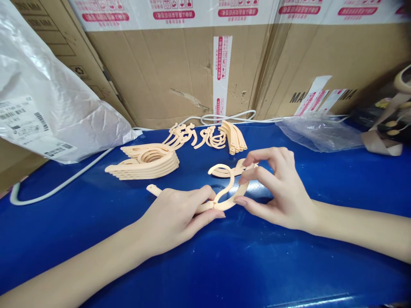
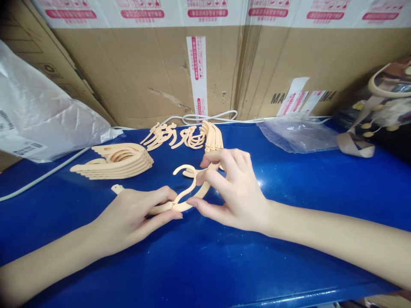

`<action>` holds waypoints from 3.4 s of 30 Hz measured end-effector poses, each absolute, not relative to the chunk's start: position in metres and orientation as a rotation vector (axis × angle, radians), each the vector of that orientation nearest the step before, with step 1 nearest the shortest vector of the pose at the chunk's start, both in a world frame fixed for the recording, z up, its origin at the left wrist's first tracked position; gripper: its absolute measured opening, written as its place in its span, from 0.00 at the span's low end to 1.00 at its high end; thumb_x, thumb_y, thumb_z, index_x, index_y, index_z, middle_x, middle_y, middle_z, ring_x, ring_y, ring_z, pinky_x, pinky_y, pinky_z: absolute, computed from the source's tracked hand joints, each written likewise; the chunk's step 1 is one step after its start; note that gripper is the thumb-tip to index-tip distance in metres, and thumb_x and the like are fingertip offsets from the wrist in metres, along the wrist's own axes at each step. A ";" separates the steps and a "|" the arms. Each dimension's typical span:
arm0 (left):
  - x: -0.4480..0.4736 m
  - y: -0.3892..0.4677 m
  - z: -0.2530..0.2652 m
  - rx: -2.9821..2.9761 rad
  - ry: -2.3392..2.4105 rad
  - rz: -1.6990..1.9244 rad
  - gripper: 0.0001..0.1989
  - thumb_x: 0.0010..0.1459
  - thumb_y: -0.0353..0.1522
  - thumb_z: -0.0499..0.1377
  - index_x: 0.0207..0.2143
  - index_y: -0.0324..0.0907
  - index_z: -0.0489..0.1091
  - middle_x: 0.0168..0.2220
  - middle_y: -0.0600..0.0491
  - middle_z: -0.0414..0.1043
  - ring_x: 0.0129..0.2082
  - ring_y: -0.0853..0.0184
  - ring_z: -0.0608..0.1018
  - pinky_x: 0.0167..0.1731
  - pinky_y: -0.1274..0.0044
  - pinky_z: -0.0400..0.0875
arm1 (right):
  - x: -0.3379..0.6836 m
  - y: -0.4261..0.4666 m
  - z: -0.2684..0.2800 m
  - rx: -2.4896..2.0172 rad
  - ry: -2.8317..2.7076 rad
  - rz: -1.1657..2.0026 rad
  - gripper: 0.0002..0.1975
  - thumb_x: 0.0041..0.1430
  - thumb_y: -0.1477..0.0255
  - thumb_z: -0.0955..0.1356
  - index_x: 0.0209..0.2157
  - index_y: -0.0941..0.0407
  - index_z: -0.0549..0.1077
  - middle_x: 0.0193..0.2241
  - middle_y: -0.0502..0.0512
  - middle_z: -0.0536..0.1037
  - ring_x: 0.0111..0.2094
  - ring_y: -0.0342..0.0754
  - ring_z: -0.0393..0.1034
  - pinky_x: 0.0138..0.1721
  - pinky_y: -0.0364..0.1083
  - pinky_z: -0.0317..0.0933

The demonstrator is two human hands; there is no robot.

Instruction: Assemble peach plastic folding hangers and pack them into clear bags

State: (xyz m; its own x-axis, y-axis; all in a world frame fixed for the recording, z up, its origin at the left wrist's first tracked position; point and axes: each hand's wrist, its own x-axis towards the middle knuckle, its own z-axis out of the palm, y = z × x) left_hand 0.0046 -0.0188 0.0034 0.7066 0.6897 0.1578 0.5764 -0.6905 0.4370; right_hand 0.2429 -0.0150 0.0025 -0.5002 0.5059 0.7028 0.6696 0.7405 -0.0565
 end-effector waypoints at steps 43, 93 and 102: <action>0.003 -0.015 -0.001 2.923 0.873 0.619 0.09 0.66 0.32 0.54 0.46 0.44 0.70 0.40 0.55 0.75 0.40 0.67 0.74 0.37 0.77 0.67 | 0.244 -0.002 -0.012 -0.959 -2.379 0.063 0.14 0.58 0.85 0.59 0.43 0.56 0.63 0.40 0.56 0.74 0.37 0.50 0.65 0.38 0.48 0.57; 0.085 0.043 0.021 2.533 1.197 0.528 0.06 0.61 0.29 0.57 0.29 0.39 0.69 0.28 0.55 0.72 0.29 0.68 0.72 0.28 0.76 0.60 | 0.240 -0.017 0.001 -0.264 -2.686 -0.302 0.11 0.69 0.74 0.59 0.34 0.60 0.70 0.28 0.52 0.74 0.30 0.44 0.67 0.39 0.46 0.62; 0.051 0.014 0.061 2.490 1.116 0.997 0.13 0.65 0.26 0.48 0.26 0.42 0.60 0.32 0.54 0.66 0.34 0.68 0.70 0.36 0.75 0.63 | 0.241 -0.016 -0.001 -0.340 -2.637 -0.320 0.11 0.70 0.67 0.58 0.38 0.57 0.67 0.35 0.57 0.76 0.31 0.46 0.66 0.33 0.46 0.59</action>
